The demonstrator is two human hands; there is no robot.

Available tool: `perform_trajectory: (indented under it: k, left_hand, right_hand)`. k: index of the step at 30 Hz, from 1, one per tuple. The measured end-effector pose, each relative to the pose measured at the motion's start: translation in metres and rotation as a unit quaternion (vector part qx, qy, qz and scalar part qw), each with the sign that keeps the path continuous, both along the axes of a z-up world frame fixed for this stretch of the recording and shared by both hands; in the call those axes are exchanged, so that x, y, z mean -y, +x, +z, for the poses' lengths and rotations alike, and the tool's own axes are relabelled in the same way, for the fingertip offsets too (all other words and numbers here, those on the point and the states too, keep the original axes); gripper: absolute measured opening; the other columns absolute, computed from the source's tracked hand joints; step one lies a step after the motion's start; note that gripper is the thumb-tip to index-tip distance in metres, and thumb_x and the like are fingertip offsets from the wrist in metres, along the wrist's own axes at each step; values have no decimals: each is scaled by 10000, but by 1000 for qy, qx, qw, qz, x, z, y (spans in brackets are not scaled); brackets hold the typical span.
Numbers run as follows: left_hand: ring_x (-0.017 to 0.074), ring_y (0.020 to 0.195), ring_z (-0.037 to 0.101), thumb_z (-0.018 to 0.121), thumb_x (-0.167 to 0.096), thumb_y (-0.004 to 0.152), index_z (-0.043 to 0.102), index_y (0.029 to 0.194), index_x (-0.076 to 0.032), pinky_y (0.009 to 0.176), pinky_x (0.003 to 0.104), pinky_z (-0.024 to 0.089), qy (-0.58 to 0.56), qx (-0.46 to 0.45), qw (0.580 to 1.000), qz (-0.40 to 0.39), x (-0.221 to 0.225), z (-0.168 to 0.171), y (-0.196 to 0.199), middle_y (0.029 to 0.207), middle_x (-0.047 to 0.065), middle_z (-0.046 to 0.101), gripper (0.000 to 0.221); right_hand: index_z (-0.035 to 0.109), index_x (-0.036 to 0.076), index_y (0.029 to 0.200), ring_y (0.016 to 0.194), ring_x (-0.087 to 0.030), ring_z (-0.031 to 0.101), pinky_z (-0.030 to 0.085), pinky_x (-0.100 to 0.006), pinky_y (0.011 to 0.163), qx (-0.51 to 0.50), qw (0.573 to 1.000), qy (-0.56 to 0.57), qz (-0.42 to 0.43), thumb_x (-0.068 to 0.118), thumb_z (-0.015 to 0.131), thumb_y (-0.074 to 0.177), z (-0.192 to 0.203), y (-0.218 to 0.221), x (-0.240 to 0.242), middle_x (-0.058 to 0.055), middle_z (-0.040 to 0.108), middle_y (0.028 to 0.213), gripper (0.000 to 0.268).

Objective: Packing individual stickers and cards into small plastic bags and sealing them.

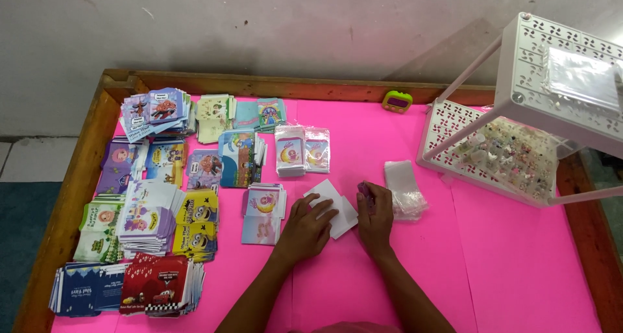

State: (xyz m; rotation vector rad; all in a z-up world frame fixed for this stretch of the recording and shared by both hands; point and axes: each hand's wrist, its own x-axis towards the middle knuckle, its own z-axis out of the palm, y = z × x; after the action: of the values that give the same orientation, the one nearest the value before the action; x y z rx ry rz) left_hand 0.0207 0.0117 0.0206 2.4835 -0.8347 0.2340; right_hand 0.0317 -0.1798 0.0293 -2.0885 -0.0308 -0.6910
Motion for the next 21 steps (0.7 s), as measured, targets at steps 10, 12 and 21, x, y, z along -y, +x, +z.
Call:
perform_trajectory:
  k: [10,12,21]
  left_hand:
    - [334,1405,449,609,-174,941,698,1260,-144,1089,509,357,-28,-7,1000,-13,-5,3,3,1310,95,695,333]
    - [332,1400,466,603,-160,942,696,1277,-144,1092,517,360,-30,-9,999,-25,-4,4,4,1315,94,699,348]
    - [317,1388,485,583,-183,948,707,1250,-151,1087,515,369,-29,-17,999,-33,-4,1,6,1296,66,710,328]
  right_hand:
    - [540,-15,1303,1094,-346,702,563,-484,980,0,993,109,44,55,667,991,-11,0,-1,-160,650,1167,344]
    - [508,-21,1284,1130,-355,686,541,-502,1010,-5,992,121,42,17,669,986,-8,3,0,-175,643,1164,341]
    - [560,-4,1319,1146,-384,660,564,-483,987,-84,995,53,13,101,702,996,-2,48,-2,-202,654,1167,368]
